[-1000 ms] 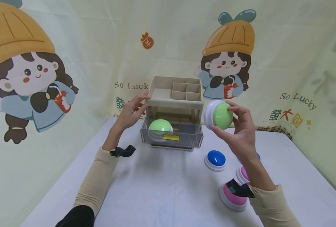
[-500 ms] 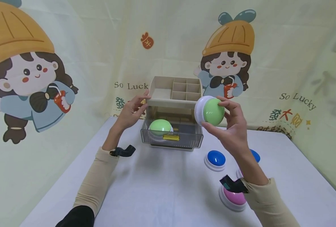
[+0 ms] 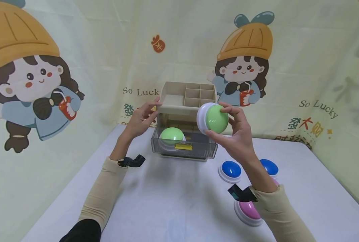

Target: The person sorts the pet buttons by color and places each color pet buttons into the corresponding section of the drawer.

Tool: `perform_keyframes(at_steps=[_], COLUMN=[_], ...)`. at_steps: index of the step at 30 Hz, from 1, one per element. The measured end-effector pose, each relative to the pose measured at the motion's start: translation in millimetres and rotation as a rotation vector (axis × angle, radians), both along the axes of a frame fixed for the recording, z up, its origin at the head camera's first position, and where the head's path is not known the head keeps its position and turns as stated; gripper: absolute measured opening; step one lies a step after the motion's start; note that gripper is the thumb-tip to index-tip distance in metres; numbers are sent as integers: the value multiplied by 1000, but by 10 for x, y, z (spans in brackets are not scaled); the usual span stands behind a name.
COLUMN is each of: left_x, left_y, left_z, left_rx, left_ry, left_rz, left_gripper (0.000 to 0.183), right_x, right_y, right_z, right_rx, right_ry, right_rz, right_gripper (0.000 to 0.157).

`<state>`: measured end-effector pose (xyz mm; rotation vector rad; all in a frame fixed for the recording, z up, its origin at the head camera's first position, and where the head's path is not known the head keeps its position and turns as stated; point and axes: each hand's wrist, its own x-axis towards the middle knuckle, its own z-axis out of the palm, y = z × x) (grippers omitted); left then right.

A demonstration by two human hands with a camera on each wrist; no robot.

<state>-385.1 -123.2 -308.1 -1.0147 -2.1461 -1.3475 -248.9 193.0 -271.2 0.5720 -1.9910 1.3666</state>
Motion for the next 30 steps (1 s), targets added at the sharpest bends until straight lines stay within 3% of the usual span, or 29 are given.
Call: perform_keyframes(at_steps=[10,15,23,30], left_x=[14,4,4,6], left_y=[-2,-4,3,0], left_z=[6,6,7,12], left_rx=[-3,-15,-19,-10], left_ry=[-1,11,14,7], left_rz=[-3,12,19,17], left_gripper=[35,33,33,33], right_x=[-68,-125,-212,-261], right_y=[-21,-11,1,-5], right_z=[35,49,117,151], right_rx=[123,212,370,412], right_ry=[-100,-130,-185,-221], right_rz=[59,56,120,157], right_gripper=[65,66,67,64])
